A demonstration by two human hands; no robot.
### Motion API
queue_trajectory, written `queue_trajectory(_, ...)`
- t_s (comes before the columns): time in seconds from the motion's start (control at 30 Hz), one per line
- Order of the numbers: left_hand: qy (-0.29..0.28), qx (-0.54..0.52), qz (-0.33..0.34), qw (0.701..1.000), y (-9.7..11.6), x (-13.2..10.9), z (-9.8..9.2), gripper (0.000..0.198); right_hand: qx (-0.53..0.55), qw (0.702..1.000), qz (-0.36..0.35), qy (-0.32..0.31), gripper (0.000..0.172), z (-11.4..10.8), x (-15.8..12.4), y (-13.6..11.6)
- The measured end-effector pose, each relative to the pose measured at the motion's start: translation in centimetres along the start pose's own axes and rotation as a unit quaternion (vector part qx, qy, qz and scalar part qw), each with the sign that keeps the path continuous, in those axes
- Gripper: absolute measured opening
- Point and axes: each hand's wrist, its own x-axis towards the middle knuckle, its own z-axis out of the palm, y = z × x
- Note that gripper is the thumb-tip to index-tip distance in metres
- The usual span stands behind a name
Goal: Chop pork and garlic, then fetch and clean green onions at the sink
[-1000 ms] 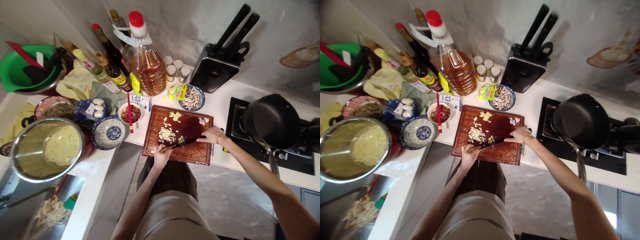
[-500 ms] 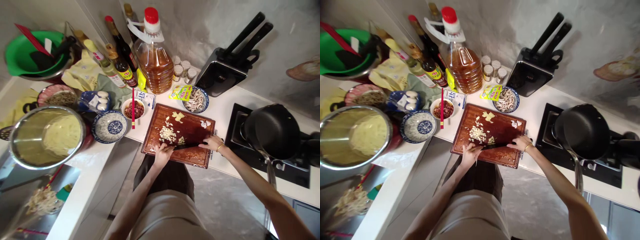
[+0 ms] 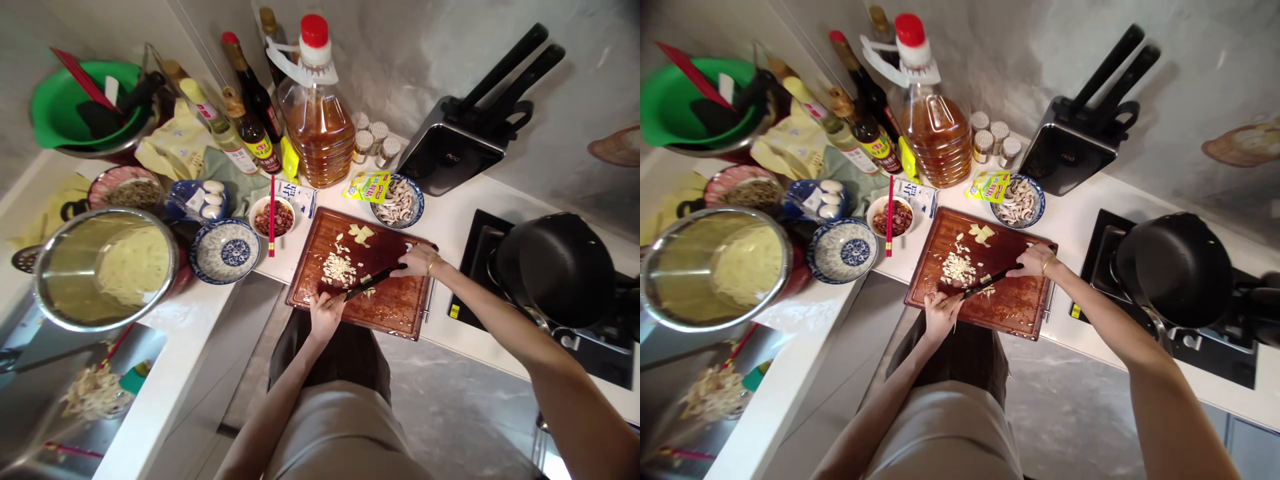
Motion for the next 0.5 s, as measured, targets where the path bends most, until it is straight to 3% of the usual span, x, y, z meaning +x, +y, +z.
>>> queue_trajectory(0.3,0.02,0.006,-0.022,1.0,-0.1,0.6,-0.5,0.022,-0.015,1.0,-0.024,0.01,0.067,-1.2,1.0,0.3)
queue_trajectory(0.5,0.006,-0.001,-0.014,1.0,-0.1,1.0,-0.7,0.022,0.001,1.0,-0.015,0.006,0.067,0.1,0.3,0.0)
